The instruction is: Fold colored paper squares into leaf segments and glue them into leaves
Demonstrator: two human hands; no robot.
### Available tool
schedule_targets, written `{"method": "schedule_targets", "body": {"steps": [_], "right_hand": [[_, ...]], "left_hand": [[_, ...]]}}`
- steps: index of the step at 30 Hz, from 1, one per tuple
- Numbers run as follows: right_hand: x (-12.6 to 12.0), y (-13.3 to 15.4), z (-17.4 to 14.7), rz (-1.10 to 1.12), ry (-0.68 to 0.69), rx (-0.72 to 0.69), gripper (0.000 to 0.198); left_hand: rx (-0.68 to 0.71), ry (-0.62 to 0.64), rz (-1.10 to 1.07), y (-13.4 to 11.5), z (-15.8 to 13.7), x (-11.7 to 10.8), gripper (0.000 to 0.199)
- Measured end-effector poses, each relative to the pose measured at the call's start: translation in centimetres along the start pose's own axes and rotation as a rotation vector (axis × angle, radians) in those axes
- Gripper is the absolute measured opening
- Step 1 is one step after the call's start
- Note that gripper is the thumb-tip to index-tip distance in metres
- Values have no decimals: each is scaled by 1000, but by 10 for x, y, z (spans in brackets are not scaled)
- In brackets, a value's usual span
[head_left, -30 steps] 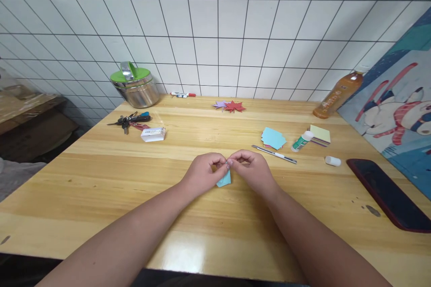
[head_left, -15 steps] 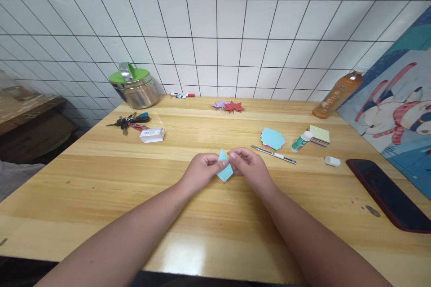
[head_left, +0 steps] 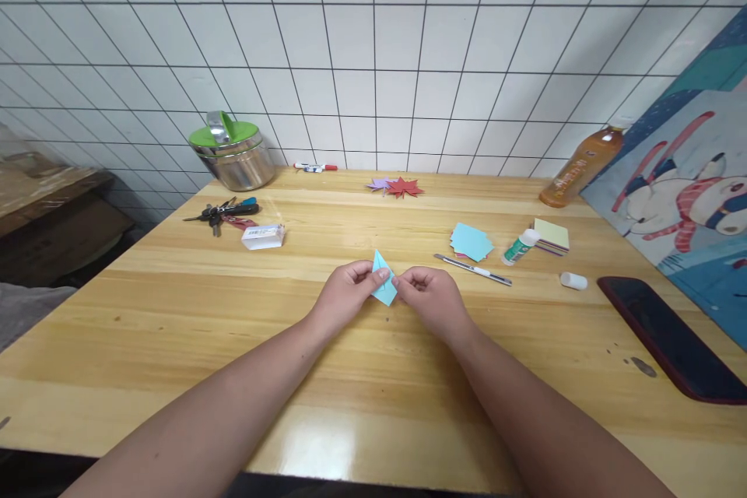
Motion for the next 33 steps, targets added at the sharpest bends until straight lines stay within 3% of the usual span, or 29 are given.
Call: {"method": "schedule_targets", "body": {"steps": [8,14,21,26,33], "right_hand": [[-4,1,0,28,-78,-21,24],[-3,-4,2,40,-95,8,20],[-4,1,3,255,-77,-45,22],[-4,0,2,261,-70,-34,22],[-1,-1,3,270,-58,-44,25]], "left_hand": [[-53,33,-12,4,-1,4,31],[-26,8,130,7,0,1,29],[-23,209,293,10,-5,12,34],[-40,293,328,9,-7,17,34],[-24,151,228,7,-4,8,33]]}}
Point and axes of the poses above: each hand's wrist, its own z-axis towards the middle knuckle, its own x-axis out of the palm, y = z × x, the point moved 5 cm from there along z, towards the middle knuckle, and after that the axes turned 3 degrees about y, right-handed, at the moved point
